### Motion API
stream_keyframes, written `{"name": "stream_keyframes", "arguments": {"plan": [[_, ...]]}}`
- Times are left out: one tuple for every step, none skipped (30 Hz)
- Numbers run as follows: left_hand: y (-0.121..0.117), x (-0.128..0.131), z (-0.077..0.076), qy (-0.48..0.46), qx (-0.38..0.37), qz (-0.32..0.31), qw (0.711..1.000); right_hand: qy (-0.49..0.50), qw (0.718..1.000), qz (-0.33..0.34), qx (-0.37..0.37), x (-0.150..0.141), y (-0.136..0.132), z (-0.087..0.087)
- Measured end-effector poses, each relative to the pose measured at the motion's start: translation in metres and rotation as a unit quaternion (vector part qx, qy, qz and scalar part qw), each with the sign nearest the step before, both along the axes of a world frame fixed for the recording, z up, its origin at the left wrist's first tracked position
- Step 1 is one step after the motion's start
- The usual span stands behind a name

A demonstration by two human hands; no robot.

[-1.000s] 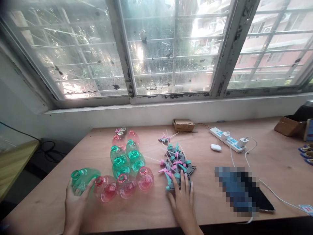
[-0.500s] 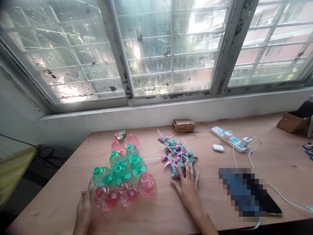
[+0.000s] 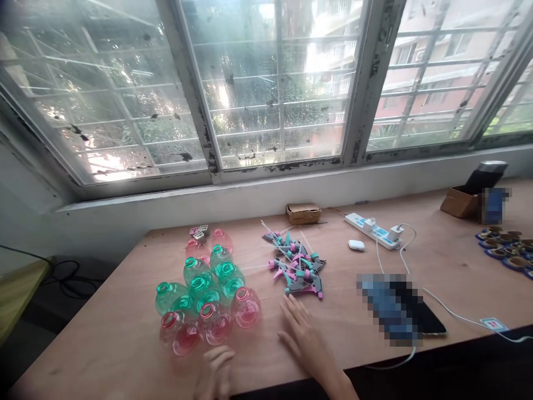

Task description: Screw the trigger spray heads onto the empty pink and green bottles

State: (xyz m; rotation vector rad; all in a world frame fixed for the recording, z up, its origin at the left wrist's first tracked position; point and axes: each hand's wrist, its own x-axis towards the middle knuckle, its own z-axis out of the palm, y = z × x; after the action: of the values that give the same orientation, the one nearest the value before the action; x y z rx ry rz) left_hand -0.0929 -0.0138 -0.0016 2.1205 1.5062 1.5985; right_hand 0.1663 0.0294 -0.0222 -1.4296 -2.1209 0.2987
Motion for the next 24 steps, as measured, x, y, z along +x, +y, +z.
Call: {"name": "stream_keyframes", "arguments": {"plan": [[0.002, 0.011, -0.001, 0.065, -0.025, -0.051, 0.996, 0.001, 1.000, 0.008, -0.007, 0.000, 0.001, 0.000], [0.006, 0.021, -0.001, 0.133, -0.040, -0.090, 0.986, 0.001, 1.000, 0.014, -0.013, 0.000, 0.001, 0.000], [0.010, 0.028, -0.002, 0.195, -0.044, -0.106, 0.974, 0.000, 1.000, 0.017, -0.016, 0.000, 0.002, 0.000], [0.015, 0.034, -0.003, 0.247, -0.038, -0.102, 0.963, -0.001, 1.000, 0.018, -0.019, 0.000, 0.002, 0.000], [0.019, 0.038, -0.006, 0.290, -0.027, -0.087, 0.953, -0.002, 1.000, 0.018, -0.020, 0.001, 0.002, -0.001], [0.023, 0.041, -0.008, 0.324, -0.016, -0.065, 0.944, -0.002, 1.000, 0.016, -0.020, 0.001, 0.002, -0.001], [0.025, 0.042, -0.012, 0.350, -0.008, -0.044, 0.936, -0.001, 1.000, 0.015, -0.020, 0.001, 0.003, -0.002], [0.026, 0.043, -0.015, 0.370, -0.004, -0.027, 0.928, -0.001, 1.000, 0.013, -0.019, 0.001, 0.003, -0.002], [0.026, 0.044, -0.017, 0.385, -0.003, -0.016, 0.923, -0.001, 1.000, 0.013, -0.018, 0.002, 0.003, -0.003], [0.025, 0.045, -0.019, 0.395, -0.004, -0.008, 0.919, -0.002, 1.000, 0.014, -0.019, 0.002, 0.003, -0.003], [0.024, 0.045, -0.020, 0.401, -0.006, -0.002, 0.916, -0.003, 1.000, 0.016, -0.019, 0.002, 0.003, -0.003], [0.023, 0.045, -0.020, 0.402, -0.010, 0.004, 0.915, -0.004, 1.000, 0.018, -0.020, 0.002, 0.003, -0.003], [0.023, 0.046, -0.019, 0.403, -0.018, 0.008, 0.915, -0.006, 1.000, 0.020, -0.021, 0.002, 0.003, -0.004], [0.022, 0.046, -0.018, 0.401, -0.028, 0.010, 0.915, -0.007, 1.000, 0.021, -0.021, 0.002, 0.003, -0.004], [0.022, 0.046, -0.015, 0.399, -0.041, 0.009, 0.916, -0.008, 1.000, 0.021, -0.020, 0.002, 0.003, -0.005], [0.023, 0.045, -0.012, 0.395, -0.056, 0.004, 0.917, -0.009, 1.000, 0.021, -0.018, 0.002, 0.003, -0.006], [0.025, 0.044, -0.009, 0.390, -0.072, -0.004, 0.918, -0.012, 1.000, 0.022, -0.016, 0.003, 0.003, -0.007], [0.027, 0.043, -0.006, 0.383, -0.089, -0.015, 0.919, -0.015, 1.000, 0.022, -0.013, 0.003, 0.003, -0.008], [0.030, 0.042, -0.004, 0.375, -0.107, -0.025, 0.920, -0.019, 0.999, 0.023, -0.011, 0.003, 0.003, -0.009], [0.033, 0.040, -0.002, 0.367, -0.124, -0.033, 0.922, -0.023, 0.999, 0.023, -0.007, 0.003, 0.003, -0.010], [0.036, 0.039, -0.001, 0.359, -0.137, -0.038, 0.923, -0.026, 0.999, 0.023, -0.003, 0.003, 0.003, -0.011], [0.039, 0.037, -0.002, 0.353, -0.144, -0.038, 0.924, -0.029, 0.999, 0.023, 0.002, 0.003, 0.004, -0.012], [0.042, 0.036, -0.004, 0.350, -0.143, -0.036, 0.925, -0.032, 0.999, 0.024, 0.007, 0.004, 0.005, -0.013], [0.044, 0.035, -0.007, 0.351, -0.133, -0.032, 0.926, -0.036, 0.999, 0.025, 0.012, 0.004, 0.006, -0.014]]}}
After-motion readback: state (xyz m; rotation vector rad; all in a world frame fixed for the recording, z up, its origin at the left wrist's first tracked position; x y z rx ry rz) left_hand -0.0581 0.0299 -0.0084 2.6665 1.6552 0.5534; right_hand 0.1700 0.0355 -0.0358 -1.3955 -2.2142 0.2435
